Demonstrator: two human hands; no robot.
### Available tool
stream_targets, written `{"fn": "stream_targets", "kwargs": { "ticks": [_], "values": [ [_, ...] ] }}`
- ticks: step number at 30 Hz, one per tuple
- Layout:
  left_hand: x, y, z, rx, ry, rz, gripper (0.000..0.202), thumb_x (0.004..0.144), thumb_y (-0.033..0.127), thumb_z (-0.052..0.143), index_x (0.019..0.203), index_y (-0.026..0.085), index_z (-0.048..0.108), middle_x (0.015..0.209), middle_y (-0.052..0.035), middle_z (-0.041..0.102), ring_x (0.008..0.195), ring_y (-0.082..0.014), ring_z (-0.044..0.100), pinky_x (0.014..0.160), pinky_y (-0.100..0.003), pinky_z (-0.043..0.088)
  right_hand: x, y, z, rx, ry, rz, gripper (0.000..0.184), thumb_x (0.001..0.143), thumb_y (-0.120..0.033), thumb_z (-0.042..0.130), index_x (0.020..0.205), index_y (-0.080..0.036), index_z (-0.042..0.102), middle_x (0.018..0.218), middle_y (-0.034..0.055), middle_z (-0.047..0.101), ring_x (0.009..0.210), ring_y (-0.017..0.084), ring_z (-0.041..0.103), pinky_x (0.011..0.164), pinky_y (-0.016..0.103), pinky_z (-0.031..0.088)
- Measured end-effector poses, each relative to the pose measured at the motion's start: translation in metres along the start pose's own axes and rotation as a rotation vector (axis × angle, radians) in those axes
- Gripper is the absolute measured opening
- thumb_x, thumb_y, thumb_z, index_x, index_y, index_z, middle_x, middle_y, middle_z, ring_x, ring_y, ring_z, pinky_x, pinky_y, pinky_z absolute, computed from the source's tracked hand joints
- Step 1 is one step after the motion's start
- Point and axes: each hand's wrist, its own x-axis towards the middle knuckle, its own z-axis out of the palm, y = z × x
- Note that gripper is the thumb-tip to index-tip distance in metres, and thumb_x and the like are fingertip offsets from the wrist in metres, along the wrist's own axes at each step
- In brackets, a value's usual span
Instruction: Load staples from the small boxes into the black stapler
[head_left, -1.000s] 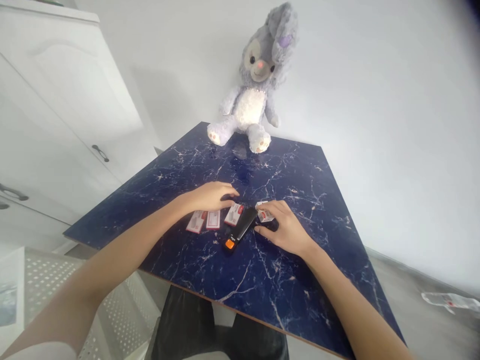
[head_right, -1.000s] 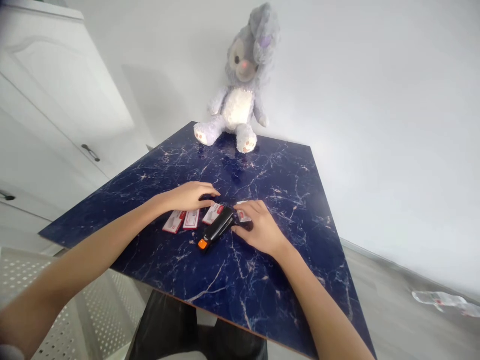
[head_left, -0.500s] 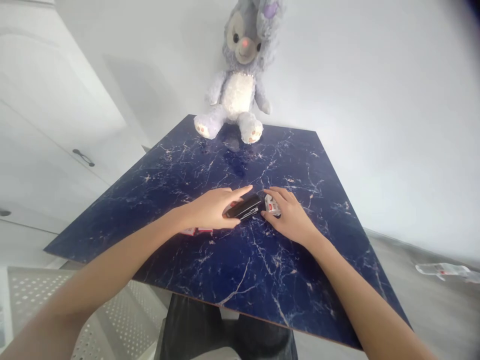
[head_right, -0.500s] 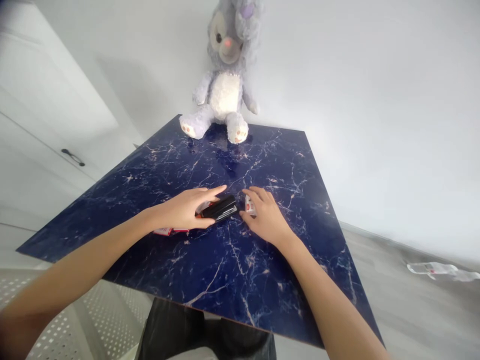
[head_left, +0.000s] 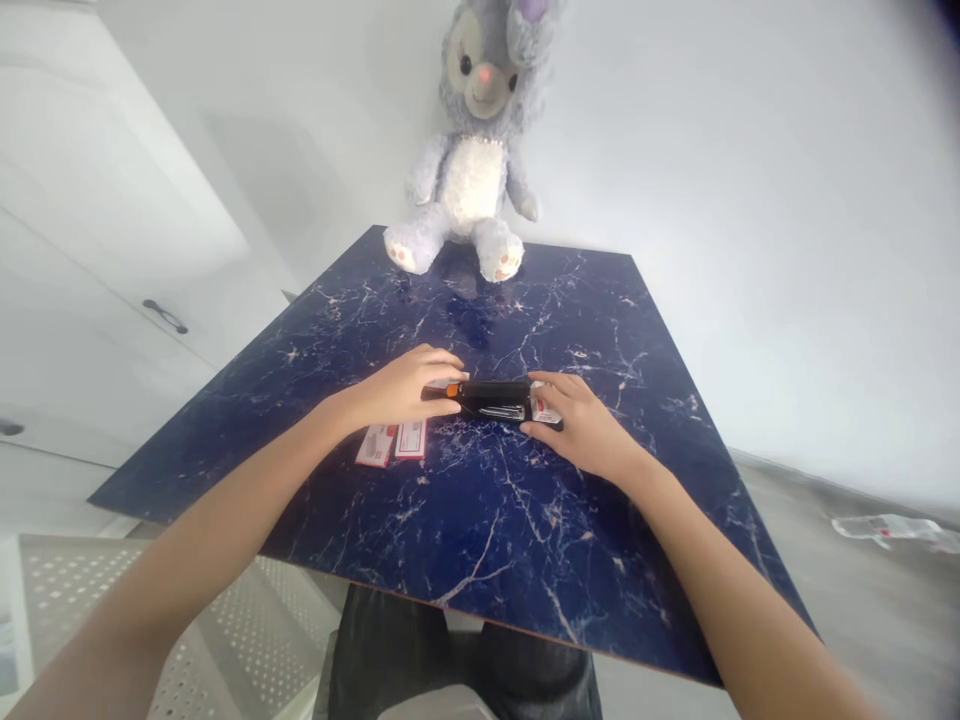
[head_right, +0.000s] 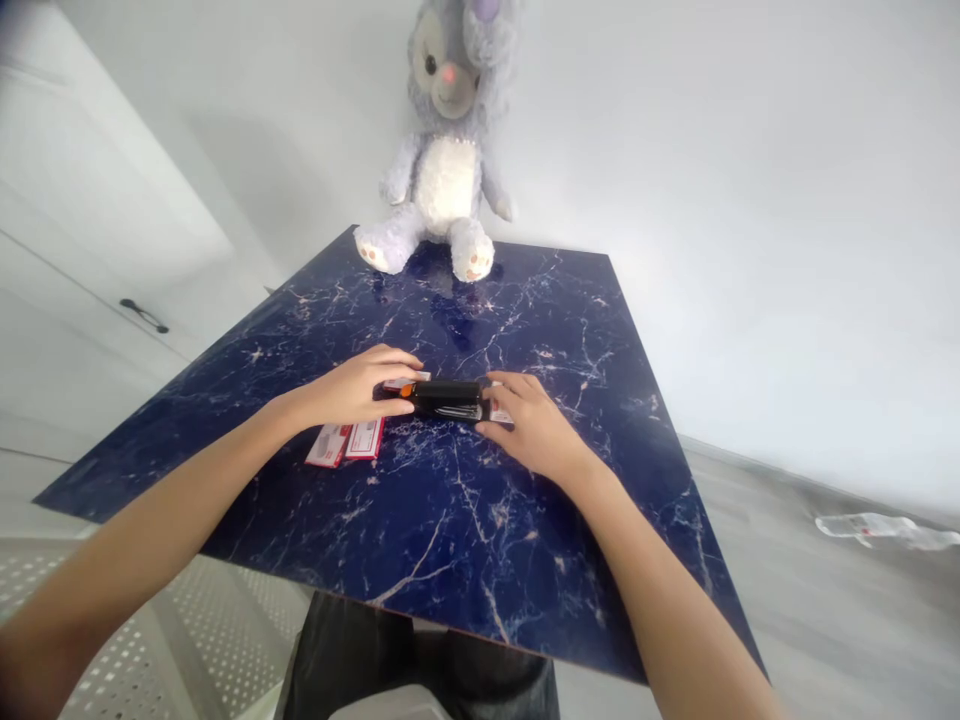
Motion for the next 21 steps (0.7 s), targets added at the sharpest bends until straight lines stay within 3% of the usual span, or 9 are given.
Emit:
{"fn": "stream_targets", "kwargs": {
  "ticks": [3, 6, 11, 14, 18, 21],
  "values": [
    [-0.002, -0.010, -0.003, -0.051, -0.103, -0.021, 0.052, 0.096, 0.051, 0.060, 0.144, 0.031, 0.060, 0.150, -0.0091, 0.056, 0.137, -0.0321, 0.047, 0.109, -0.048, 0.041, -0.005, 0.015, -0.005, -0.005, 0.074, 0.043, 0.032, 0.095, -0.031, 0.063, 0.126, -0.024, 0.066, 0.144, 0.0136, 0.060, 0.130, 0.035, 0.057, 0.108, 0.061, 0.048],
    [-0.002, -0.019, -0.007, -0.052, -0.139, -0.041, 0.047, 0.094, 0.047, 0.062, 0.139, 0.033, 0.064, 0.150, -0.0062, 0.057, 0.137, -0.0322, 0.048, 0.109, -0.048, 0.041, -0.005, 0.015, -0.004, -0.028, 0.188, 0.046, 0.036, 0.094, -0.030, 0.063, 0.130, -0.025, 0.065, 0.148, 0.0139, 0.057, 0.136, 0.038, 0.051, 0.109, 0.065, 0.046],
    [-0.002, -0.030, -0.011, -0.067, -0.073, -0.128, 0.037, 0.091, 0.042, 0.065, 0.125, 0.031, 0.072, 0.126, -0.0071, 0.072, 0.107, -0.0271, 0.067, 0.091, -0.040, 0.050, 0.000, -0.008, -0.003, -0.005, 0.343, 0.074, 0.027, 0.096, -0.027, 0.059, 0.122, -0.025, 0.068, 0.132, 0.0104, 0.067, 0.126, 0.034, 0.057, 0.108, 0.060, 0.047],
    [-0.004, -0.031, -0.013, -0.047, -0.039, -0.133, 0.038, 0.088, 0.040, 0.068, 0.124, 0.029, 0.073, 0.117, -0.0078, 0.074, 0.100, -0.0259, 0.068, 0.089, -0.039, 0.050, -0.001, -0.018, 0.000, 0.039, 0.286, 0.070, 0.029, 0.096, -0.027, 0.058, 0.124, -0.025, 0.067, 0.114, 0.0099, 0.072, 0.119, 0.033, 0.060, 0.103, 0.055, 0.052],
    [-0.003, -0.025, -0.011, -0.128, -0.020, -0.045, 0.038, 0.094, 0.044, 0.061, 0.128, 0.029, 0.071, 0.132, -0.0094, 0.068, 0.120, -0.0288, 0.061, 0.102, -0.045, 0.047, -0.002, -0.022, 0.010, 0.079, 0.126, 0.117, 0.058, 0.095, -0.032, 0.062, 0.150, -0.025, 0.047, 0.119, 0.0132, 0.069, 0.120, 0.036, 0.061, 0.101, 0.058, 0.053],
    [0.000, -0.021, -0.005, -0.224, 0.001, -0.044, 0.036, 0.098, 0.049, 0.058, 0.122, 0.029, 0.075, 0.141, -0.0080, 0.064, 0.131, -0.0295, 0.055, 0.106, -0.047, 0.046, -0.001, -0.022, 0.017, 0.090, 0.109, 0.150, 0.055, 0.094, -0.032, 0.063, 0.148, -0.026, 0.050, 0.119, 0.0132, 0.069, 0.118, 0.036, 0.063, 0.103, 0.060, 0.051]
  ]
}}
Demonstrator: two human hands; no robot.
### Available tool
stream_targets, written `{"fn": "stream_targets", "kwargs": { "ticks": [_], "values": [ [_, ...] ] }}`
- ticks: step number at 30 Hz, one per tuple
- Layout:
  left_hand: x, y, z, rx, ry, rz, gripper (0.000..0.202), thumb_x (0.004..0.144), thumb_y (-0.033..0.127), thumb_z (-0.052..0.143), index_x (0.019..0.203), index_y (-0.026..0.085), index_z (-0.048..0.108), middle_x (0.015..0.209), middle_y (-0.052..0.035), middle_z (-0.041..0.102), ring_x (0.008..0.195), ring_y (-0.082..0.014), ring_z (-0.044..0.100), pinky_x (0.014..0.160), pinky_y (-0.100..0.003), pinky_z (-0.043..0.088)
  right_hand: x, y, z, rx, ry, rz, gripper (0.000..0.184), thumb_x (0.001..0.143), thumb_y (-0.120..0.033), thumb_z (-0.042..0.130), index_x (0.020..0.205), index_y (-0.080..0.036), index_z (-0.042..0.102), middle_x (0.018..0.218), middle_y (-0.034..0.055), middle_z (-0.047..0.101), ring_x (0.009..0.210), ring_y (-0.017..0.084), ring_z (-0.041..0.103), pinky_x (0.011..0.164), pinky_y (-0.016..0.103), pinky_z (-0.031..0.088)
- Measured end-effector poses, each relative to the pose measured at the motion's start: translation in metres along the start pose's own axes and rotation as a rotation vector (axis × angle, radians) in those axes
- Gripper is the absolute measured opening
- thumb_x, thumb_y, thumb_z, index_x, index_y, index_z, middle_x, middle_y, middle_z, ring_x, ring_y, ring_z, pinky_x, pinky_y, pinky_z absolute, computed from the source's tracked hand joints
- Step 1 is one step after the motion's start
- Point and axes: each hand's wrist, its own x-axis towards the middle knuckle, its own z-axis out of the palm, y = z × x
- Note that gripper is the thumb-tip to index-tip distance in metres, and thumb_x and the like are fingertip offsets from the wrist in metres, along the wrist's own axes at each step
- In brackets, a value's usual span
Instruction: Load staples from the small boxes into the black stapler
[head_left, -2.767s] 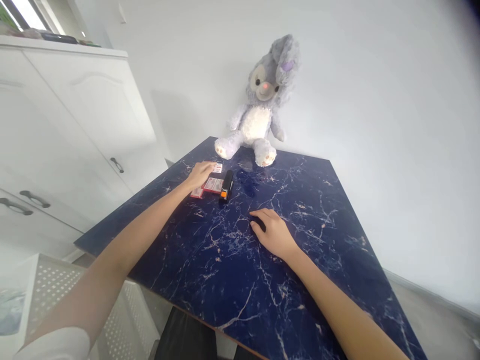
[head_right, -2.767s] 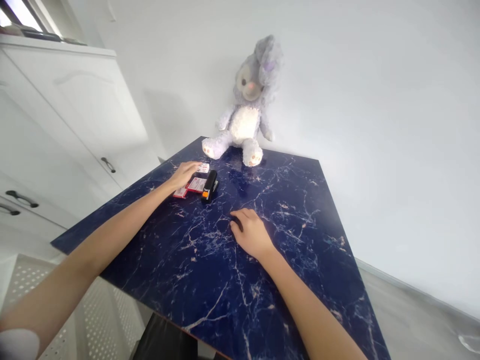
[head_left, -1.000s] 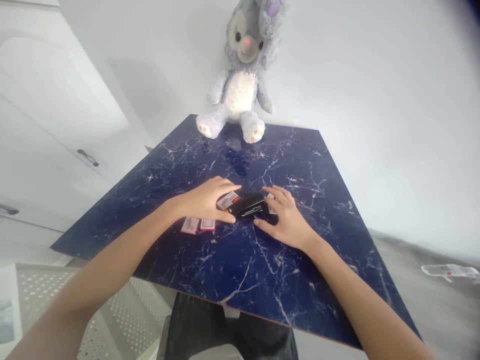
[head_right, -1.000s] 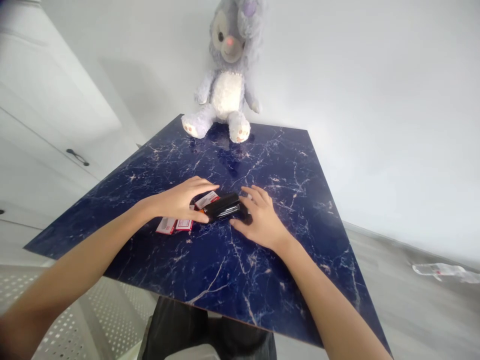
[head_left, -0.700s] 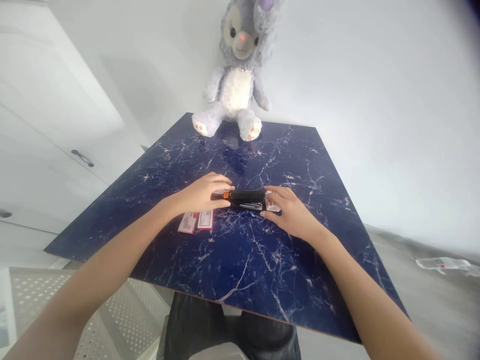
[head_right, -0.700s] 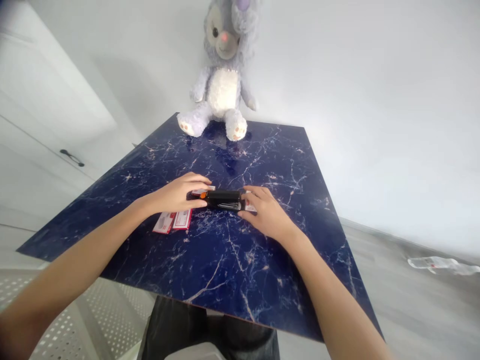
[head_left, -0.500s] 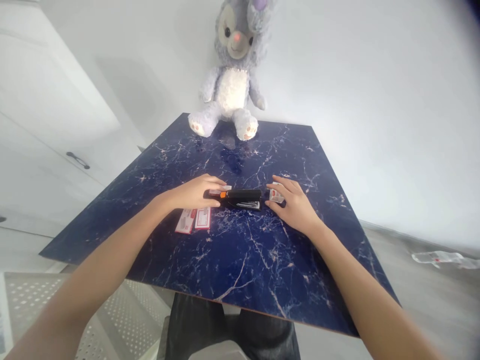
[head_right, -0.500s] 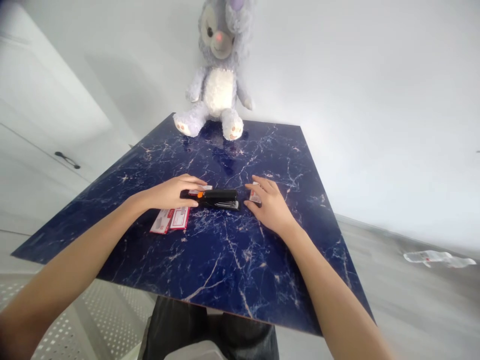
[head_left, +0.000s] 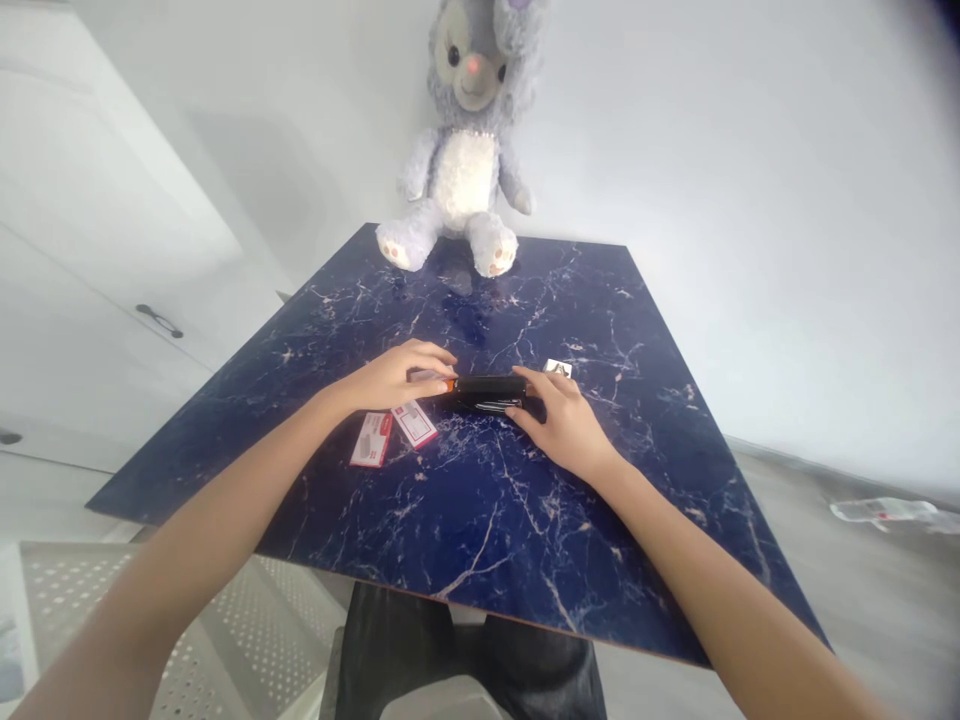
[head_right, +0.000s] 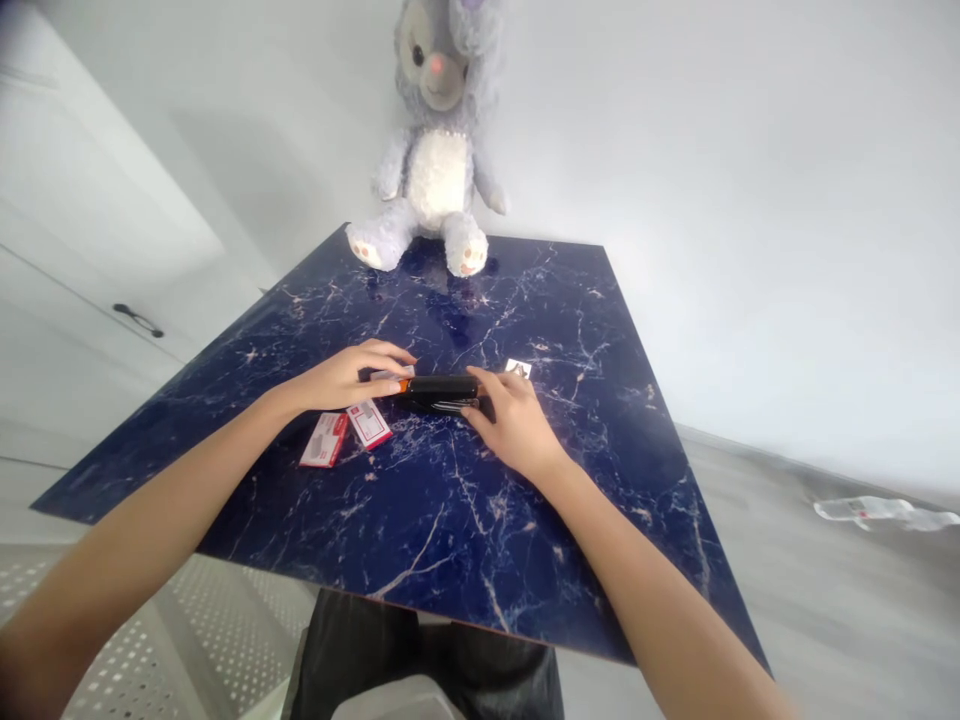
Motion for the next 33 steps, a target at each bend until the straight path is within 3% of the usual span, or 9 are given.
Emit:
{"fn": "stream_targets", "kwargs": {
  "ticks": [7, 11, 15, 17, 19, 22, 26, 28, 33],
  "values": [
    [0.007, -0.001, 0.002, -0.104, -0.017, -0.104, 0.038, 0.089, 0.054, 0.069, 0.114, 0.027, 0.078, 0.143, -0.0089, 0.063, 0.128, -0.0305, 0.060, 0.107, -0.047, 0.048, 0.009, 0.004, -0.009, -0.040, -0.027, -0.043, 0.051, 0.093, -0.033, 0.067, 0.142, -0.025, 0.056, 0.111, 0.0117, 0.073, 0.115, 0.035, 0.063, 0.106, 0.061, 0.047],
    [0.000, -0.010, -0.007, 0.065, -0.040, -0.146, 0.059, 0.088, 0.061, 0.068, 0.135, 0.025, 0.067, 0.149, -0.0126, 0.058, 0.137, -0.0352, 0.052, 0.113, -0.050, 0.042, 0.009, 0.019, -0.036, -0.066, -0.142, -0.069, 0.051, 0.091, -0.034, 0.067, 0.141, -0.027, 0.058, 0.102, 0.0072, 0.079, 0.120, 0.036, 0.063, 0.108, 0.066, 0.043],
    [-0.007, -0.018, -0.014, 0.236, -0.057, -0.134, 0.053, 0.080, 0.060, 0.075, 0.118, 0.023, 0.075, 0.148, -0.0131, 0.059, 0.135, -0.0393, 0.052, 0.111, -0.051, 0.042, 0.004, 0.025, -0.055, -0.029, -0.036, -0.036, 0.042, 0.092, -0.036, 0.065, 0.133, -0.026, 0.063, 0.111, 0.0065, 0.078, 0.117, 0.033, 0.065, 0.100, 0.057, 0.053],
    [-0.007, -0.014, -0.016, 0.223, 0.031, -0.141, 0.040, 0.083, 0.054, 0.073, 0.110, 0.024, 0.076, 0.129, -0.0106, 0.071, 0.118, -0.0330, 0.064, 0.103, -0.047, 0.048, 0.003, 0.020, -0.055, -0.007, 0.089, -0.044, 0.032, 0.093, -0.034, 0.063, 0.124, -0.025, 0.068, 0.110, 0.0056, 0.078, 0.112, 0.030, 0.067, 0.098, 0.052, 0.055],
    [-0.007, -0.002, -0.016, 0.156, 0.257, -0.164, 0.035, 0.088, 0.049, 0.070, 0.111, 0.023, 0.073, 0.112, -0.0082, 0.076, 0.103, -0.0269, 0.070, 0.095, -0.042, 0.053, 0.003, 0.010, -0.050, 0.012, 0.213, -0.052, 0.026, 0.095, -0.033, 0.061, 0.119, -0.025, 0.069, 0.107, 0.0054, 0.077, 0.108, 0.028, 0.069, 0.098, 0.050, 0.056],
    [-0.006, 0.026, -0.008, -0.042, 0.527, -0.105, 0.037, 0.089, 0.048, 0.069, 0.115, 0.021, 0.069, 0.112, -0.0072, 0.075, 0.096, -0.0223, 0.071, 0.082, -0.035, 0.059, 0.001, -0.009, -0.038, 0.068, 0.293, -0.054, 0.034, 0.097, -0.036, 0.062, 0.130, -0.027, 0.063, 0.122, 0.0085, 0.072, 0.102, 0.027, 0.071, 0.093, 0.047, 0.060],
    [-0.006, 0.060, 0.015, -0.378, 0.216, 0.052, 0.036, 0.083, 0.041, 0.079, 0.112, 0.022, 0.073, 0.106, -0.0063, 0.076, 0.084, -0.0192, 0.073, 0.068, -0.028, 0.061, -0.002, -0.031, -0.023, 0.196, 0.217, -0.243, 0.056, 0.094, -0.038, 0.068, 0.146, -0.029, 0.050, 0.146, 0.0125, 0.058, 0.111, 0.028, 0.069, 0.088, 0.046, 0.064],
    [-0.007, 0.066, 0.025, -0.581, 0.102, 0.067, 0.036, 0.085, 0.038, 0.079, 0.117, 0.023, 0.074, 0.109, -0.0076, 0.077, 0.083, -0.0190, 0.075, 0.067, -0.027, 0.061, -0.002, -0.037, -0.019, 0.242, 0.216, -0.302, 0.052, 0.093, -0.036, 0.071, 0.142, -0.028, 0.054, 0.133, 0.0111, 0.066, 0.109, 0.026, 0.070, 0.087, 0.044, 0.064],
    [-0.005, 0.053, 0.033, -0.904, 0.024, 0.035, 0.034, 0.089, 0.031, 0.074, 0.123, 0.028, 0.076, 0.106, -0.0080, 0.080, 0.079, -0.0194, 0.076, 0.070, -0.031, 0.064, -0.003, -0.040, -0.015, 0.291, 0.255, -0.150, 0.045, 0.085, -0.043, 0.081, 0.122, -0.024, 0.064, 0.110, 0.0080, 0.075, 0.090, 0.023, 0.074, 0.077, 0.037, 0.064]
  ]
}}
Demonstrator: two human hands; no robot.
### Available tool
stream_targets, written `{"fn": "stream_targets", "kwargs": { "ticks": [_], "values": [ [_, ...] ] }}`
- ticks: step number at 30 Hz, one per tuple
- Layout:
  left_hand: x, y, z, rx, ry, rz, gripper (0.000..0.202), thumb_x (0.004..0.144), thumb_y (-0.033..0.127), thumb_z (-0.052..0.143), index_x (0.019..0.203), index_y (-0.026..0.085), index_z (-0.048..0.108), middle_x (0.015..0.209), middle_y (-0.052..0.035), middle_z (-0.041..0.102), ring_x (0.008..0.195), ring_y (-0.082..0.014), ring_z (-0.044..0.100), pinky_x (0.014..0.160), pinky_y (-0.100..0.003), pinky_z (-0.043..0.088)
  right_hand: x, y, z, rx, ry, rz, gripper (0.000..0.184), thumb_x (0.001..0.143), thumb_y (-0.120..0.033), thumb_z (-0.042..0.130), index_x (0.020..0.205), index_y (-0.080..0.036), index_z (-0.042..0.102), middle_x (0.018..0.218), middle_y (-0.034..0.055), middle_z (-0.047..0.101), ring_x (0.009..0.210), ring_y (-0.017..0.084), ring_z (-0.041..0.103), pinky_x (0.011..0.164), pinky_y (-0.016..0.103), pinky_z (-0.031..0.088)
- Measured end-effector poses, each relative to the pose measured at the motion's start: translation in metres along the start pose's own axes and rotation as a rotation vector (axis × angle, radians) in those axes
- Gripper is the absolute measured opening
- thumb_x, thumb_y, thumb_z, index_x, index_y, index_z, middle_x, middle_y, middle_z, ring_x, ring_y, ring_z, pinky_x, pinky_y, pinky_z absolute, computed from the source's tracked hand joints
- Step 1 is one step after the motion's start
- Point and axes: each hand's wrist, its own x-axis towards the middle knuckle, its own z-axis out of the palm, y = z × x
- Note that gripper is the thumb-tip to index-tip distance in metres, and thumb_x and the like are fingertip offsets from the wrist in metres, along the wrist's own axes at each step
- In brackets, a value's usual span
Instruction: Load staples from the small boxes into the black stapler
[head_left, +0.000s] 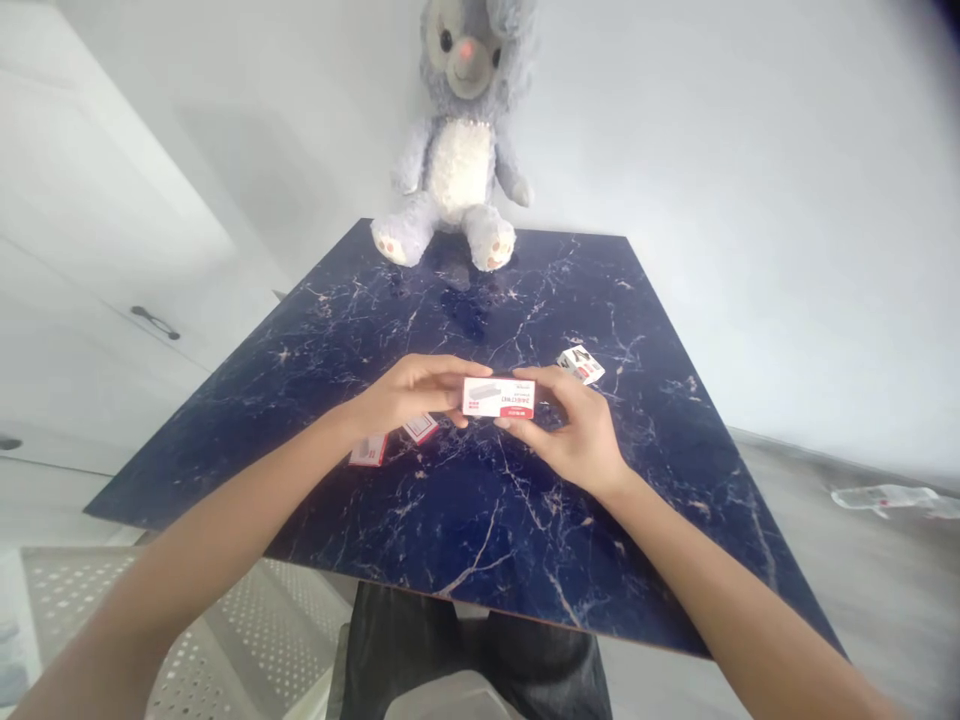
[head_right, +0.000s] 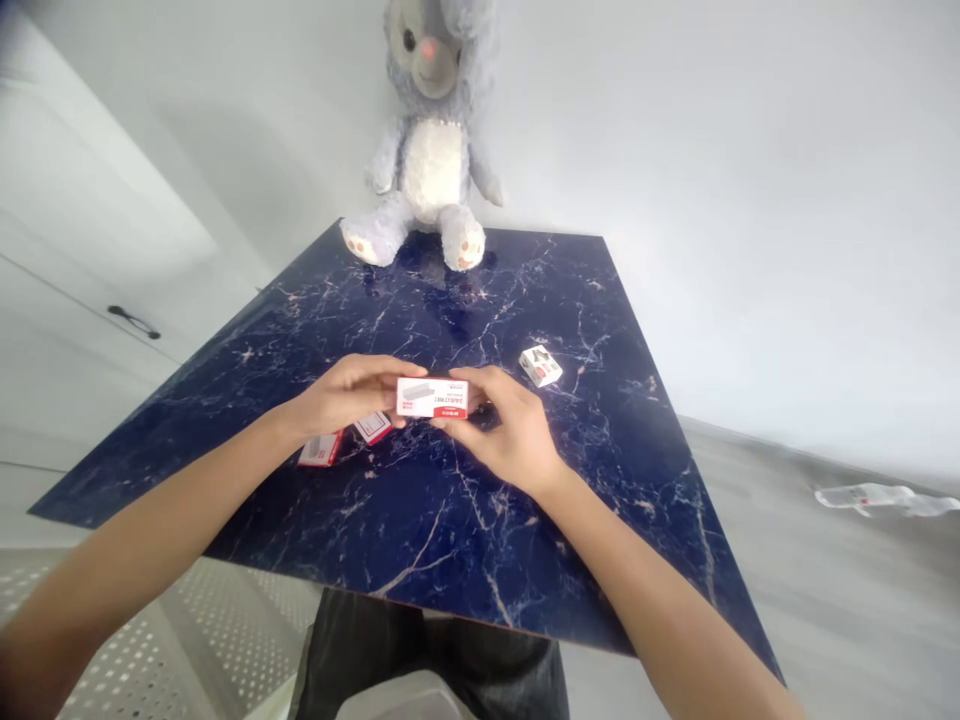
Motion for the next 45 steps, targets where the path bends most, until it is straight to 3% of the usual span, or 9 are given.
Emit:
{"fn": "stream_targets", "kwargs": {
  "ticks": [7, 11, 14, 21, 29, 35, 39, 42, 45],
  "values": [
    [-0.001, 0.000, -0.002, -0.002, 0.020, -0.056, 0.034, 0.082, 0.027, 0.077, 0.115, 0.025, 0.080, 0.100, -0.0084, 0.081, 0.084, -0.0235, 0.078, 0.074, -0.034, 0.065, -0.004, -0.002, 0.006, 0.004, -0.053, 0.030, 0.039, 0.087, -0.040, 0.078, 0.120, -0.024, 0.064, 0.104, 0.0064, 0.075, 0.085, 0.020, 0.073, 0.073, 0.034, 0.062],
    [0.000, 0.004, 0.003, 0.216, 0.149, -0.035, 0.034, 0.077, 0.021, 0.081, 0.111, 0.024, 0.081, 0.099, -0.0077, 0.081, 0.083, -0.0224, 0.078, 0.070, -0.030, 0.064, -0.002, -0.001, 0.003, 0.028, -0.039, 0.025, 0.042, 0.088, -0.035, 0.077, 0.126, -0.024, 0.062, 0.118, 0.0099, 0.071, 0.098, 0.024, 0.072, 0.077, 0.037, 0.064],
    [0.001, 0.002, 0.004, 0.180, 0.235, -0.048, 0.029, 0.079, 0.024, 0.080, 0.108, 0.022, 0.081, 0.096, -0.0086, 0.080, 0.075, -0.0207, 0.077, 0.064, -0.030, 0.065, 0.002, -0.002, -0.003, 0.059, -0.033, 0.003, 0.043, 0.089, -0.036, 0.077, 0.128, -0.025, 0.062, 0.125, 0.0110, 0.068, 0.103, 0.024, 0.070, 0.077, 0.037, 0.065],
    [0.005, 0.001, -0.001, -0.058, 0.365, -0.031, 0.020, 0.079, 0.032, 0.080, 0.097, 0.021, 0.082, 0.091, -0.0083, 0.079, 0.071, -0.0186, 0.074, 0.055, -0.026, 0.062, 0.004, -0.003, -0.009, 0.009, -0.019, 0.031, 0.043, 0.087, -0.042, 0.080, 0.124, -0.024, 0.067, 0.111, 0.0073, 0.076, 0.089, 0.021, 0.074, 0.080, 0.038, 0.065],
    [0.002, 0.013, 0.009, 0.078, 0.513, 0.043, 0.016, 0.084, 0.029, 0.073, 0.095, 0.019, 0.079, 0.089, -0.0069, 0.076, 0.073, -0.0188, 0.073, 0.054, -0.026, 0.060, 0.000, -0.003, -0.001, 0.019, -0.013, 0.143, 0.035, 0.084, -0.035, 0.081, 0.114, -0.023, 0.067, 0.100, 0.0046, 0.077, 0.081, 0.020, 0.074, 0.078, 0.036, 0.064],
    [-0.005, 0.028, 0.027, 0.248, 0.511, 0.042, 0.015, 0.088, 0.031, 0.070, 0.096, 0.019, 0.073, 0.088, -0.0038, 0.072, 0.057, -0.0120, 0.065, 0.048, -0.022, 0.056, -0.004, -0.007, 0.012, 0.209, -0.103, 0.303, 0.035, 0.082, -0.031, 0.082, 0.112, -0.022, 0.066, 0.096, 0.0042, 0.078, 0.079, 0.019, 0.075, 0.075, 0.033, 0.065],
    [-0.002, 0.025, 0.021, 0.130, 0.348, -0.025, 0.033, 0.094, 0.048, 0.061, 0.106, 0.018, 0.069, 0.096, -0.0082, 0.074, 0.067, -0.0167, 0.070, 0.048, -0.023, 0.057, -0.006, -0.007, 0.017, 0.266, -0.086, 0.363, 0.034, 0.084, -0.032, 0.081, 0.112, -0.021, 0.065, 0.091, 0.0035, 0.077, 0.077, 0.018, 0.075, 0.073, 0.032, 0.066],
    [-0.002, 0.022, 0.020, 0.232, 0.298, -0.066, 0.038, 0.089, 0.047, 0.070, 0.115, 0.020, 0.066, 0.104, -0.0086, 0.075, 0.078, -0.0207, 0.075, 0.058, -0.027, 0.063, -0.007, -0.005, 0.015, 0.196, -0.032, 0.275, 0.034, 0.086, -0.031, 0.078, 0.115, -0.022, 0.063, 0.105, 0.0068, 0.075, 0.080, 0.018, 0.074, 0.074, 0.034, 0.066],
    [-0.002, 0.018, 0.021, 0.281, 0.341, -0.109, 0.036, 0.086, 0.042, 0.075, 0.113, 0.021, 0.066, 0.097, -0.0056, 0.076, 0.073, -0.0202, 0.075, 0.060, -0.028, 0.064, -0.007, -0.003, 0.011, 0.042, 0.012, 0.077, 0.031, 0.087, -0.028, 0.075, 0.116, -0.024, 0.063, 0.132, 0.0110, 0.066, 0.103, 0.023, 0.071, 0.086, 0.040, 0.064]
  ]
}}
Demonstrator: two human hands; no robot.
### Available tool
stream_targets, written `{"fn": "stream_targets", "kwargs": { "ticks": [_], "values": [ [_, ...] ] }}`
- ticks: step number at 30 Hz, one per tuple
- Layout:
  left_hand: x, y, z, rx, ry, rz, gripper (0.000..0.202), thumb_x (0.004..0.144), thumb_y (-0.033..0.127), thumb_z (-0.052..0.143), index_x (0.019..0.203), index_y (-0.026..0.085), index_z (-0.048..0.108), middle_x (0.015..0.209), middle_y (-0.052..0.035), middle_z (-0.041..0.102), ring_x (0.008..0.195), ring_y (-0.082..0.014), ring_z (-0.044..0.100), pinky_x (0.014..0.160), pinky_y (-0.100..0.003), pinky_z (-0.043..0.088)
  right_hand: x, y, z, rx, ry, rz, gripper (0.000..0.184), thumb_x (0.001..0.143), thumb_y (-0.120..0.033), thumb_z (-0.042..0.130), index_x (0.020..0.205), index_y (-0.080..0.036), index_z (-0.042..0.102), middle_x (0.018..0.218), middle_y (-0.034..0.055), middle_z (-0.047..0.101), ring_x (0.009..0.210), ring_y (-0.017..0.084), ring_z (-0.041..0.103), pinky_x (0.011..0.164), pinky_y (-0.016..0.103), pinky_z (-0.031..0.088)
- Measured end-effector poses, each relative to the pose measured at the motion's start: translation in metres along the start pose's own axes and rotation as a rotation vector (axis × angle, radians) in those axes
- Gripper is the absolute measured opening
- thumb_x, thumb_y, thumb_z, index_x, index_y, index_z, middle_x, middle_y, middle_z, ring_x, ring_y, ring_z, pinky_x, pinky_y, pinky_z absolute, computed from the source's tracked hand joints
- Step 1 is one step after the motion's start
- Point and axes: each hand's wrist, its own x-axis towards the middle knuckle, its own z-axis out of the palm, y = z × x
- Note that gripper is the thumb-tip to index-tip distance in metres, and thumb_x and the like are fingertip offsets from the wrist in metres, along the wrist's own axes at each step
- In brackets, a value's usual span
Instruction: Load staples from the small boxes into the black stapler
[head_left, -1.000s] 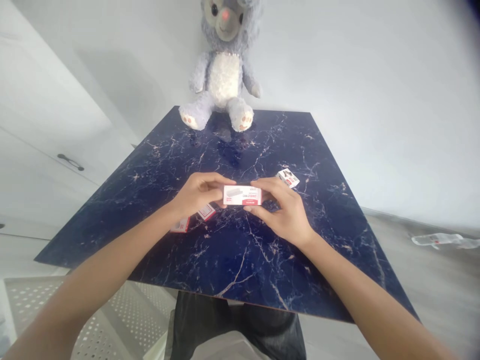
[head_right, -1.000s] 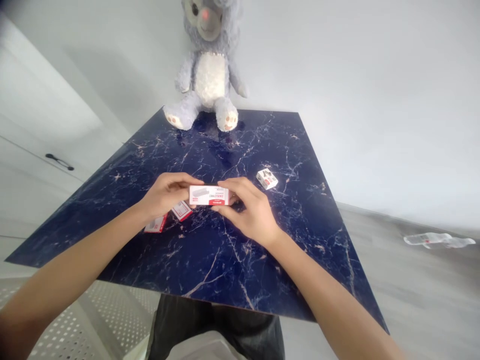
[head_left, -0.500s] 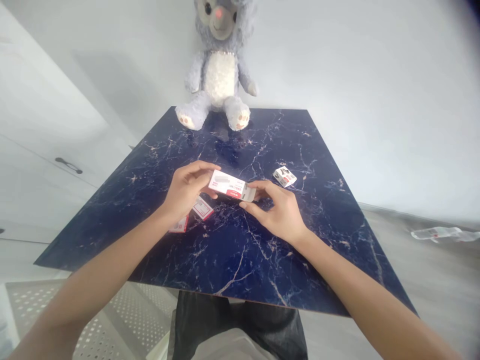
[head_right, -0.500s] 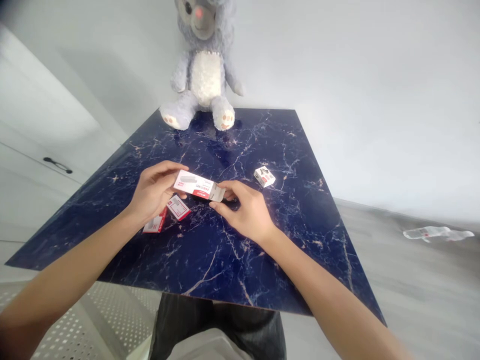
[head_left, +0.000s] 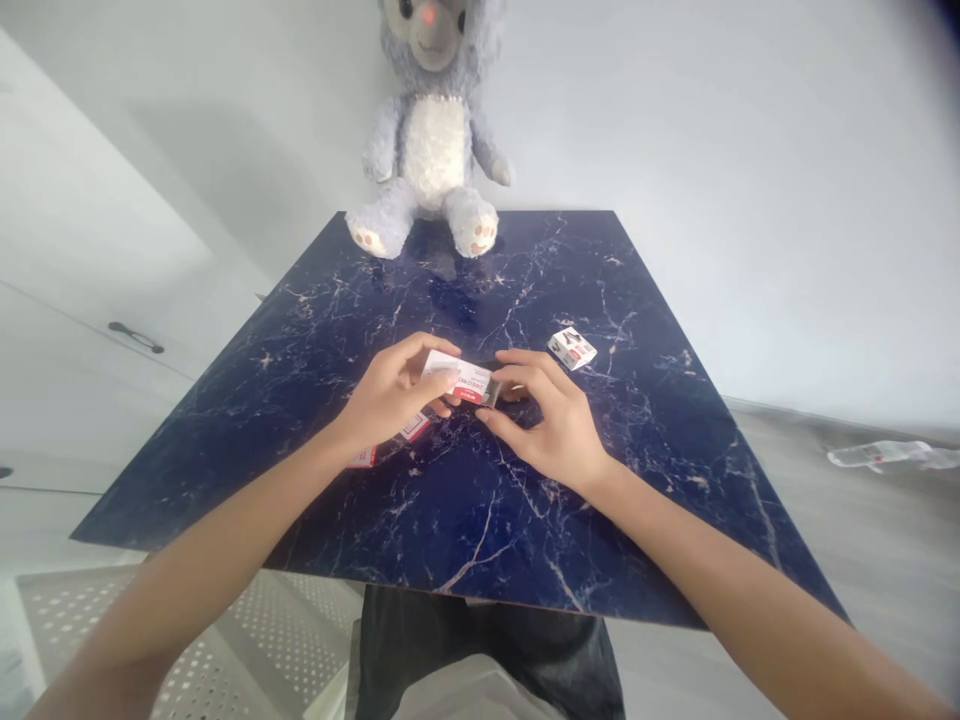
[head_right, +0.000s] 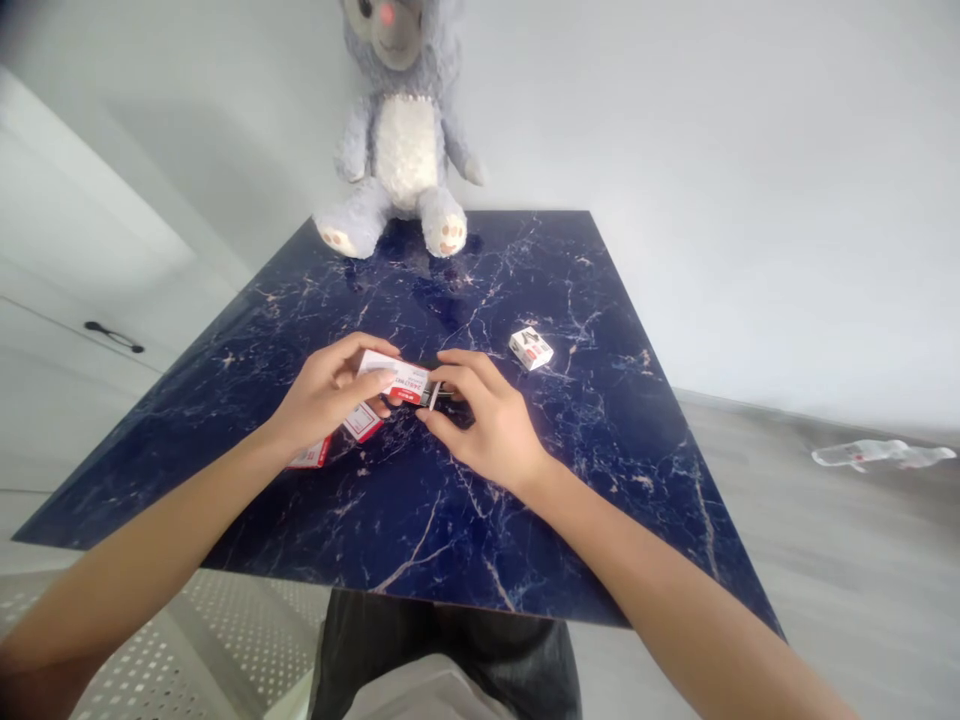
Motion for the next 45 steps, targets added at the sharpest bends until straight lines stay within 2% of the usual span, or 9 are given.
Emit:
{"fn": "stream_targets", "kwargs": {
  "ticks": [3, 12, 20, 27, 31, 34, 38, 41, 45],
  "values": [
    [0.002, -0.004, 0.002, -0.030, 0.012, -0.037, 0.035, 0.087, 0.041, 0.074, 0.114, 0.021, 0.067, 0.093, -0.0052, 0.076, 0.072, -0.0203, 0.075, 0.059, -0.028, 0.063, 0.000, 0.000, -0.002, -0.093, 0.014, -0.091, 0.027, 0.089, -0.023, 0.070, 0.115, -0.026, 0.062, 0.133, 0.0104, 0.064, 0.114, 0.026, 0.067, 0.092, 0.043, 0.061],
    [0.002, -0.006, 0.005, -0.236, -0.023, -0.062, 0.034, 0.083, 0.038, 0.080, 0.109, 0.019, 0.073, 0.089, -0.0060, 0.077, 0.070, -0.0189, 0.074, 0.063, -0.029, 0.064, 0.001, -0.011, -0.012, -0.056, -0.060, -0.075, 0.015, 0.082, -0.018, 0.065, 0.094, -0.024, 0.057, 0.122, 0.0092, 0.066, 0.107, 0.025, 0.067, 0.092, 0.042, 0.057],
    [0.003, -0.013, 0.002, -0.169, -0.053, 0.005, 0.038, 0.082, 0.037, 0.083, 0.113, 0.019, 0.073, 0.097, -0.0088, 0.078, 0.077, -0.0208, 0.077, 0.070, -0.031, 0.066, 0.008, -0.014, -0.009, 0.034, -0.047, 0.080, 0.014, 0.095, -0.028, 0.065, 0.083, -0.022, 0.063, 0.112, 0.0081, 0.073, 0.098, 0.022, 0.070, 0.087, 0.039, 0.058],
    [0.005, -0.015, 0.000, -0.133, -0.059, 0.028, 0.039, 0.083, 0.040, 0.081, 0.114, 0.018, 0.072, 0.101, -0.0098, 0.078, 0.077, -0.0211, 0.077, 0.069, -0.032, 0.067, 0.007, -0.012, -0.008, 0.117, -0.057, 0.163, 0.011, 0.096, -0.028, 0.064, 0.089, -0.022, 0.067, 0.109, 0.0075, 0.074, 0.093, 0.021, 0.070, 0.082, 0.037, 0.059],
    [-0.010, -0.005, 0.012, -0.025, 0.154, 0.148, 0.035, 0.091, 0.041, 0.072, 0.119, 0.021, 0.068, 0.100, -0.0065, 0.077, 0.069, -0.0168, 0.075, 0.063, -0.027, 0.065, 0.005, -0.010, -0.007, 0.221, -0.051, 0.242, 0.012, 0.095, -0.032, 0.066, 0.097, -0.021, 0.070, 0.099, 0.0064, 0.076, 0.084, 0.019, 0.071, 0.078, 0.036, 0.060],
    [-0.024, 0.003, 0.026, 0.084, 0.267, 0.275, 0.032, 0.093, 0.038, 0.070, 0.121, 0.023, 0.065, 0.122, -0.0077, 0.073, 0.068, -0.0142, 0.074, 0.059, -0.025, 0.064, 0.005, -0.010, -0.007, 0.371, -0.098, 0.348, 0.017, 0.093, -0.036, 0.069, 0.097, -0.020, 0.071, 0.093, 0.0052, 0.077, 0.081, 0.019, 0.073, 0.076, 0.034, 0.061],
    [-0.025, 0.003, 0.029, -0.009, 0.143, 0.299, 0.036, 0.092, 0.037, 0.072, 0.123, 0.022, 0.063, 0.133, -0.0110, 0.069, 0.066, -0.0133, 0.074, 0.058, -0.026, 0.064, 0.007, -0.009, -0.009, 0.520, -0.169, 0.441, 0.029, 0.089, -0.043, 0.074, 0.107, -0.020, 0.071, 0.099, 0.0059, 0.079, 0.084, 0.019, 0.074, 0.075, 0.035, 0.062],
    [-0.017, -0.003, 0.018, -0.177, 0.028, 0.265, 0.046, 0.086, 0.037, 0.079, 0.125, 0.023, 0.059, 0.128, -0.0122, 0.072, 0.066, -0.0148, 0.074, 0.059, -0.027, 0.064, 0.006, -0.007, -0.009, 0.582, -0.242, 0.451, 0.036, 0.086, -0.046, 0.078, 0.109, -0.020, 0.070, 0.099, 0.0060, 0.078, 0.083, 0.019, 0.074, 0.076, 0.035, 0.062],
    [-0.010, -0.006, 0.005, -0.253, -0.026, 0.189, 0.052, 0.085, 0.040, 0.080, 0.128, 0.022, 0.057, 0.134, -0.0159, 0.069, 0.062, -0.0135, 0.072, 0.058, -0.027, 0.063, 0.005, -0.008, -0.007, 0.578, -0.252, 0.437, 0.035, 0.088, -0.050, 0.074, 0.108, -0.020, 0.070, 0.100, 0.0052, 0.078, 0.083, 0.018, 0.073, 0.075, 0.034, 0.062]
  ]
}}
